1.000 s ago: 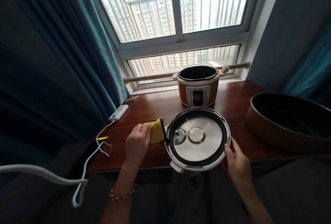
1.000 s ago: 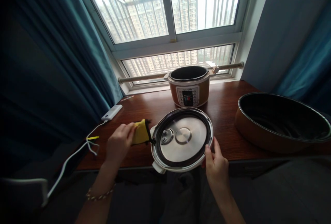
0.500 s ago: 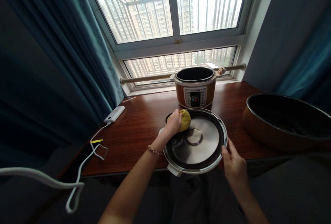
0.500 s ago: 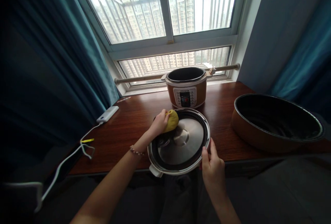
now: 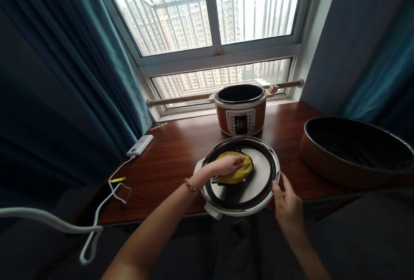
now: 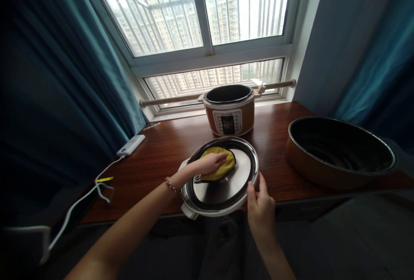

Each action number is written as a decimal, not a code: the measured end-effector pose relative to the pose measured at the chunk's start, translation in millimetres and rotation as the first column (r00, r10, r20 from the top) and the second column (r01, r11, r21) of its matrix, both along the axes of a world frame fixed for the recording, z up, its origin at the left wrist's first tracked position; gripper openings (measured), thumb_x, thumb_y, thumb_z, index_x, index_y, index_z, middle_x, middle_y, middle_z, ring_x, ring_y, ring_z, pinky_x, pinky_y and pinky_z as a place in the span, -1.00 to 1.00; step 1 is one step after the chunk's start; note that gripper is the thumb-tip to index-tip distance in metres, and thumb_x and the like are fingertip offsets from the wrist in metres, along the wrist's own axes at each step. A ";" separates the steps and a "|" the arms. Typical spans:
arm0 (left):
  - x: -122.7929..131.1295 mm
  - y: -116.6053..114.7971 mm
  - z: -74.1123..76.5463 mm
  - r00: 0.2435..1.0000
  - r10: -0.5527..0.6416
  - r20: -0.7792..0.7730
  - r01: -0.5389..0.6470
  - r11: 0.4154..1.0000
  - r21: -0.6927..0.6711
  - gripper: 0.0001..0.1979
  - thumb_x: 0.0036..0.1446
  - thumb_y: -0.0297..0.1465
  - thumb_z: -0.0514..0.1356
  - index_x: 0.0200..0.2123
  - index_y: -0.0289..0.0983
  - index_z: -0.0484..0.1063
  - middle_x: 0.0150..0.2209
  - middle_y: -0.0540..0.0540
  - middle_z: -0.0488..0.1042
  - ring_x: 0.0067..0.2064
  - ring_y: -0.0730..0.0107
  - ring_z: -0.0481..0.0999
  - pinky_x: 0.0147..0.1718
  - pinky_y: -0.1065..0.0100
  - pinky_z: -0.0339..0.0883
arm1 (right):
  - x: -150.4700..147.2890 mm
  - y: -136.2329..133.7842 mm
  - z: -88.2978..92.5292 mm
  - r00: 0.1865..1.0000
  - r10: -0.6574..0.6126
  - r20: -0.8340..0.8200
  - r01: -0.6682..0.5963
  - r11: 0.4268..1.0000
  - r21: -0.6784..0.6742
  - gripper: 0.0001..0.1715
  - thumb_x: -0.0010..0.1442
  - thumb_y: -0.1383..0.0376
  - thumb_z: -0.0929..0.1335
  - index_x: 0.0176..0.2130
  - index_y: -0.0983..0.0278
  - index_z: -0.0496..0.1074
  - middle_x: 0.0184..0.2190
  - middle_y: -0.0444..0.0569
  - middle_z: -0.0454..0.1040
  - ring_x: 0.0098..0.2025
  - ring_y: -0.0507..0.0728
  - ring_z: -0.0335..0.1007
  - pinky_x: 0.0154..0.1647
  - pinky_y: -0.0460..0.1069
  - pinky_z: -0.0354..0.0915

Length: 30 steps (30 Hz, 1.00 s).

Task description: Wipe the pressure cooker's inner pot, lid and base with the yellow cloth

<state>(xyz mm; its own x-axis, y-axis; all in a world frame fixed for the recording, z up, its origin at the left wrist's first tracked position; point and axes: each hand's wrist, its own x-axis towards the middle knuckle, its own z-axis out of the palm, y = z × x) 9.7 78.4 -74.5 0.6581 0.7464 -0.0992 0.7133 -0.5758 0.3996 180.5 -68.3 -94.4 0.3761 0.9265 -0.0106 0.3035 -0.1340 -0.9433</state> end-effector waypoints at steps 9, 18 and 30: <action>-33.4 -70.9 46.1 0.952 -0.235 -0.198 0.181 0.950 -0.254 -0.75 0.12 -0.43 -0.03 -0.42 -0.30 0.44 -0.48 -0.06 0.44 -0.50 0.46 0.28 -0.51 0.44 0.11 | 0.0 -3.6 0.4 0.999 0.004 -0.041 -0.005 1.000 -0.020 -0.24 0.13 -0.02 0.17 0.17 0.38 0.14 -0.76 -0.19 0.32 -0.75 0.07 0.22 -0.73 -0.08 0.14; -82.5 -78.4 56.8 0.845 0.271 -0.460 -0.244 0.962 0.118 -0.82 0.05 -0.39 0.04 -0.33 -0.24 0.42 -0.31 -0.16 0.50 -0.30 0.20 0.48 -0.34 0.30 0.23 | 0.2 -3.5 0.5 0.999 0.007 -0.036 -0.007 1.000 -0.006 -0.26 0.15 -0.02 0.16 0.16 0.39 0.15 -0.76 -0.19 0.33 -0.73 0.08 0.24 -0.71 -0.08 0.15; -23.9 -179.5 22.7 0.867 0.404 0.290 -0.346 0.909 -0.232 -0.74 0.24 -0.26 -0.13 -0.30 -0.18 0.30 -0.31 -0.06 0.44 -0.29 0.37 0.41 -0.29 0.41 0.25 | 0.3 -2.3 -8.4 0.998 -0.047 0.042 0.046 0.999 0.028 -0.30 0.16 -0.01 0.15 0.13 0.38 0.20 -0.74 -0.19 0.33 -0.74 0.08 0.23 -0.68 -0.08 0.18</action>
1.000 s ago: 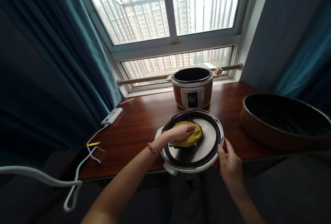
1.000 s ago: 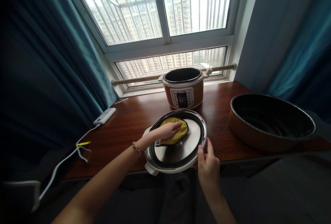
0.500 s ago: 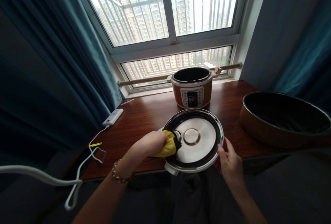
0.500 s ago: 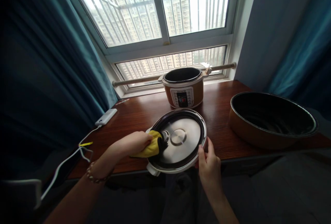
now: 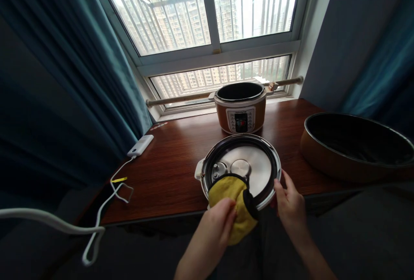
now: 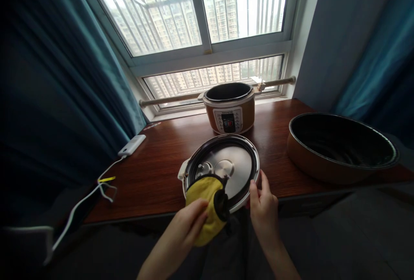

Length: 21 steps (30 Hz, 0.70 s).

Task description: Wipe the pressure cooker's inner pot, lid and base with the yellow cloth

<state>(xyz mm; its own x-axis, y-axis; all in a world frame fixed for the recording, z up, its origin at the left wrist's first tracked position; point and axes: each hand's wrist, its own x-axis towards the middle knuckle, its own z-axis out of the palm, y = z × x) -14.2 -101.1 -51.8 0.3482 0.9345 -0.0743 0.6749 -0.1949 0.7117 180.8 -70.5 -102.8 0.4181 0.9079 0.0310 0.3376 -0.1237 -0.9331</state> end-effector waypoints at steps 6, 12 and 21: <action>25.6 -13.0 -11.4 0.996 -0.084 0.039 0.081 0.994 0.071 -0.75 0.22 -0.28 -0.09 -0.19 -0.16 0.33 -0.23 -0.14 0.42 -0.22 0.31 0.40 -0.25 0.37 0.28 | 3.5 4.2 -0.3 1.000 0.007 0.023 -0.007 1.000 0.006 -0.28 0.14 -0.01 0.17 0.12 0.39 0.22 -0.69 -0.14 0.39 -0.61 0.11 0.35 -0.58 -0.08 0.24; -30.7 -7.7 -11.5 1.000 0.017 -0.009 -0.017 1.000 -0.002 -0.78 0.20 -0.29 -0.03 -0.20 -0.16 0.37 -0.21 -0.07 0.46 -0.18 0.35 0.43 -0.19 0.42 0.27 | 0.4 -0.1 0.8 0.998 0.029 -0.050 -0.029 0.999 -0.012 -0.27 0.15 -0.02 0.16 0.15 0.37 0.17 -0.76 -0.19 0.32 -0.74 0.09 0.23 -0.70 -0.07 0.15; -125.6 26.7 -1.2 0.556 0.766 -0.323 -0.677 0.643 0.359 -0.74 0.17 -0.25 -0.09 -0.21 -0.21 0.31 -0.24 -0.19 0.50 -0.21 0.12 0.49 -0.29 0.29 0.27 | 1.7 0.5 1.7 0.997 0.043 -0.062 -0.042 0.999 0.007 -0.28 0.16 -0.02 0.16 0.14 0.39 0.18 -0.76 -0.18 0.31 -0.77 0.09 0.20 -0.72 -0.06 0.15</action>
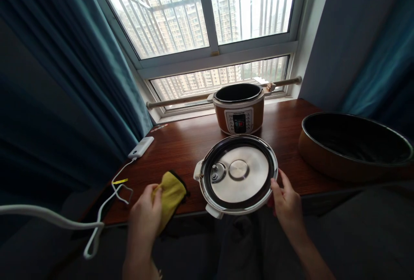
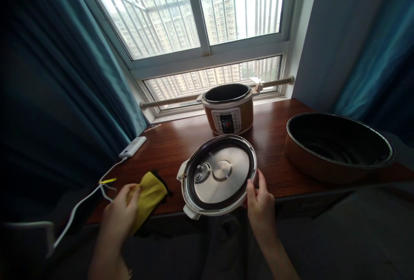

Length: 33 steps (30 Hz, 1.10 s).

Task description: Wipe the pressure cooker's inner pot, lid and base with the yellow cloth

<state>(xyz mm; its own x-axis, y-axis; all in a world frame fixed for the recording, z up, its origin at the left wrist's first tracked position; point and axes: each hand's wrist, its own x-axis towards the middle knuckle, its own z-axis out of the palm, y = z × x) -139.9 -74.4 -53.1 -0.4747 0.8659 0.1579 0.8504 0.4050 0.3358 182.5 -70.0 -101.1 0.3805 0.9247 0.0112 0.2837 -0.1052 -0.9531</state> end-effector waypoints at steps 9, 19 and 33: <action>39.3 113.9 -4.7 0.950 -0.307 0.065 0.313 0.941 -0.126 -0.78 0.14 -0.32 -0.01 -0.31 -0.28 0.37 -0.26 -0.26 0.50 -0.22 0.16 0.47 -0.28 0.30 0.24 | -1.5 -1.6 6.3 1.000 0.014 0.027 -0.014 1.000 0.016 -0.27 0.17 0.01 0.14 0.14 0.45 0.17 -0.76 -0.16 0.32 -0.73 0.10 0.25 -0.69 -0.06 0.17; 176.1 189.8 5.5 0.588 -0.776 0.227 0.785 0.615 0.069 -0.72 0.18 -0.34 -0.02 -0.10 -0.29 0.36 -0.17 -0.11 0.47 -0.16 0.34 0.42 -0.18 0.40 0.24 | -3.4 0.4 3.1 0.999 -0.012 0.040 0.011 0.999 0.036 -0.28 0.17 0.01 0.14 0.13 0.44 0.18 -0.75 -0.16 0.33 -0.69 0.11 0.30 -0.67 -0.08 0.20; 136.5 74.4 3.3 0.232 -0.878 0.419 0.963 0.148 -0.225 -0.80 0.11 -0.39 0.04 -0.28 -0.24 0.46 -0.37 -0.06 0.49 -0.37 0.42 0.39 -0.38 0.45 0.21 | -1.0 -2.0 4.2 1.000 0.005 0.007 -0.005 1.000 -0.002 -0.29 0.15 0.00 0.15 0.15 0.37 0.17 -0.75 -0.20 0.32 -0.73 0.08 0.24 -0.70 -0.08 0.17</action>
<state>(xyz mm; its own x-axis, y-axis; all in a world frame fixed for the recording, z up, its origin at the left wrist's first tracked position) -3.4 0.0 -49.8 0.7449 0.6164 -0.2551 0.6333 -0.5333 0.5607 181.5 -72.0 -96.9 0.3754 0.9268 0.0123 0.2908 -0.1052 -0.9510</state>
